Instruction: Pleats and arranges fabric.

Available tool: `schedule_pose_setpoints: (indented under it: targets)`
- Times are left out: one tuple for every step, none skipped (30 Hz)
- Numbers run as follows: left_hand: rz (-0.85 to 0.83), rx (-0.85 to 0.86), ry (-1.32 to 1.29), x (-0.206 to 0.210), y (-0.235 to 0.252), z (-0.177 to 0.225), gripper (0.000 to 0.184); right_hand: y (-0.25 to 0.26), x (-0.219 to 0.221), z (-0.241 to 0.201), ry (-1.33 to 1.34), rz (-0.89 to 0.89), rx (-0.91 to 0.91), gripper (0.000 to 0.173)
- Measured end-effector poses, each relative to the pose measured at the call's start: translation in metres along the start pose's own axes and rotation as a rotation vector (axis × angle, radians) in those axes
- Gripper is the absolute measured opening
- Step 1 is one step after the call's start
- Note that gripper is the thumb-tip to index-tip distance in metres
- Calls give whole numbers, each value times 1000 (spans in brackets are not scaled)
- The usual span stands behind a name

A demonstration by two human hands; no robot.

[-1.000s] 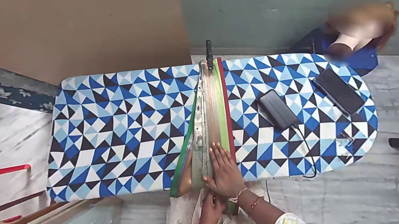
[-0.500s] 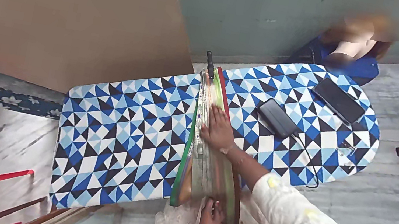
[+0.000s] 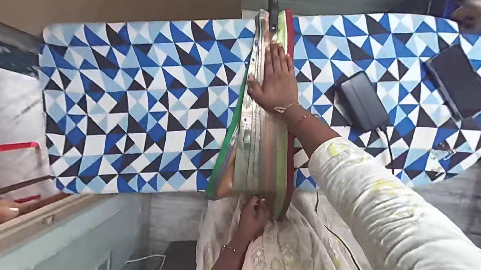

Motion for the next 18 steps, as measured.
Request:
schedule_pose_setpoints:
  targets:
    - [8, 32, -41, 0, 2, -1, 32, -12, 1, -5, 13, -9, -66, 95]
    - [15, 53, -81, 0, 3, -2, 31, -29, 2, -12, 20, -36, -118, 96]
    - [12, 68, -112, 1, 3, -3, 31, -47, 2, -20, 29, -70, -158, 96]
    - [3, 79, -132, 1, 2, -5, 31, -68, 2, -30, 34, -91, -189, 97]
    - [-5, 91, -138, 0, 2, -7, 31, -89, 2, -40, 39, -104, -220, 98]
    - [-18, 96, -136, -1, 3, -7, 30, -109, 3, -50, 55, -116, -250, 99]
    - [-38, 85, -121, -3, 2, -7, 30, -129, 3, -59, 83, -131, -282, 98]
    - [-63, 67, -98, -5, 1, -6, 32, -148, 2, -67, 134, -161, -304, 94]
    - [-85, 51, -79, -8, -1, -3, 31, -165, -3, -74, 224, -186, -309, 88]
    - [-102, 46, -71, -10, -3, 0, 31, -178, -12, -77, 376, -201, -277, 77]
    - [-117, 42, -76, -12, -6, 2, 31, -191, -24, -77, 576, -195, -181, 67]
    - [-128, 36, -84, -14, -8, 4, 30, -204, -38, -71, 758, -144, -26, 59]
    - [-137, 27, -93, -15, -9, 5, 29, -220, -49, -62, 869, -42, 163, 53]
    - [-143, 21, -94, -15, -10, 5, 28, -237, -59, -52, 912, 78, 351, 48]
    - [-149, 14, -84, -16, -10, 4, 27, -257, -63, -45, 908, 180, 519, 44]
    - [-153, 12, -72, -17, -11, 4, 27, -276, -63, -39, 888, 238, 645, 41]
    - [-151, 17, -59, -17, -11, 4, 27, -294, -60, -38, 874, 237, 713, 39]
    - [-149, 31, -46, -18, -11, 6, 26, -309, -57, -40, 872, 198, 729, 36]
Point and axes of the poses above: each hand's wrist, its own y-axis towards the middle knuckle, its own x-axis out of the palm, z = x × y, the point moved 5 cm from there along y, towards the middle knuckle, and after that the axes turned 11 degrees about -x, right-handed, at the moved point
